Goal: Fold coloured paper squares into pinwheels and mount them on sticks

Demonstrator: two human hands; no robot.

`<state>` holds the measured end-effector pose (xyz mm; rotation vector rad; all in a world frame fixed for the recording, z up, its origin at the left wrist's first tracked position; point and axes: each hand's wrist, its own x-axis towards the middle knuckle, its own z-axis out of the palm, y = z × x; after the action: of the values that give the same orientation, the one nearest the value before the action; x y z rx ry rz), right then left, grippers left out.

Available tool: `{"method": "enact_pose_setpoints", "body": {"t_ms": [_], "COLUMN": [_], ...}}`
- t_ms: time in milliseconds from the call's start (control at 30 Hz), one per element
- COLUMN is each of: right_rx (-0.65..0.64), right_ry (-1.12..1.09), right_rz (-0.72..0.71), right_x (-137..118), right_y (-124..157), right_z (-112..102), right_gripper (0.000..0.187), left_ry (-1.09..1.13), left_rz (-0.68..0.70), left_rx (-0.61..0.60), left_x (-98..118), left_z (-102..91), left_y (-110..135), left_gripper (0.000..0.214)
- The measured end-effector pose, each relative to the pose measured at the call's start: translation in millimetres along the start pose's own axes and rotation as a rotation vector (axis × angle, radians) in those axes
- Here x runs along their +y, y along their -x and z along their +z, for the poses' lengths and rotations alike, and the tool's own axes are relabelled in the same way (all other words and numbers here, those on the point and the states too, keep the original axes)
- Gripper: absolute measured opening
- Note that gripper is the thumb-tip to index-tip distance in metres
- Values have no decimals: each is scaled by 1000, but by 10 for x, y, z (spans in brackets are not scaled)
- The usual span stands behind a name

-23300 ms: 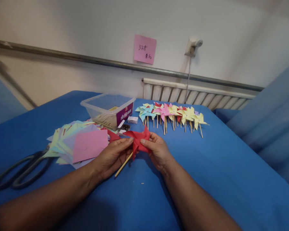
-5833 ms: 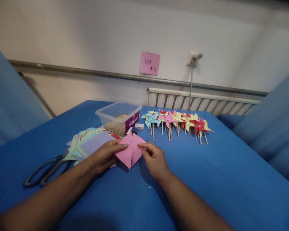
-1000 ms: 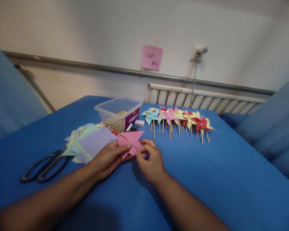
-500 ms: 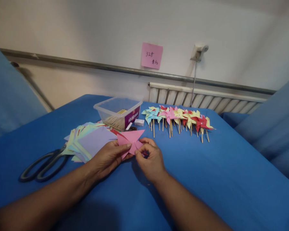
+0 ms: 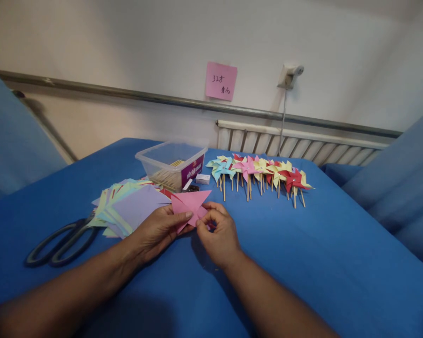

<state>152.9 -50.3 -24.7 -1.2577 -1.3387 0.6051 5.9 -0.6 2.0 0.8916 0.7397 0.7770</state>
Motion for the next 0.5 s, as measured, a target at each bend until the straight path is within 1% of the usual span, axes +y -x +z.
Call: {"method": "enact_pose_setpoints", "body": {"t_ms": [367, 500], "right_rx": [-13, -37], "right_ry": [0, -34], "right_rz": [-9, -7], "right_x": [-2, 19], "right_y": [5, 10], "right_z": [-4, 5], "right_gripper": [14, 14], "left_ry": [-19, -43], "left_rz": [-8, 16], "left_rx": [-8, 0], "left_x": [1, -5], "left_z": [0, -8], "left_y": [7, 5], "left_gripper": [35, 36]}}
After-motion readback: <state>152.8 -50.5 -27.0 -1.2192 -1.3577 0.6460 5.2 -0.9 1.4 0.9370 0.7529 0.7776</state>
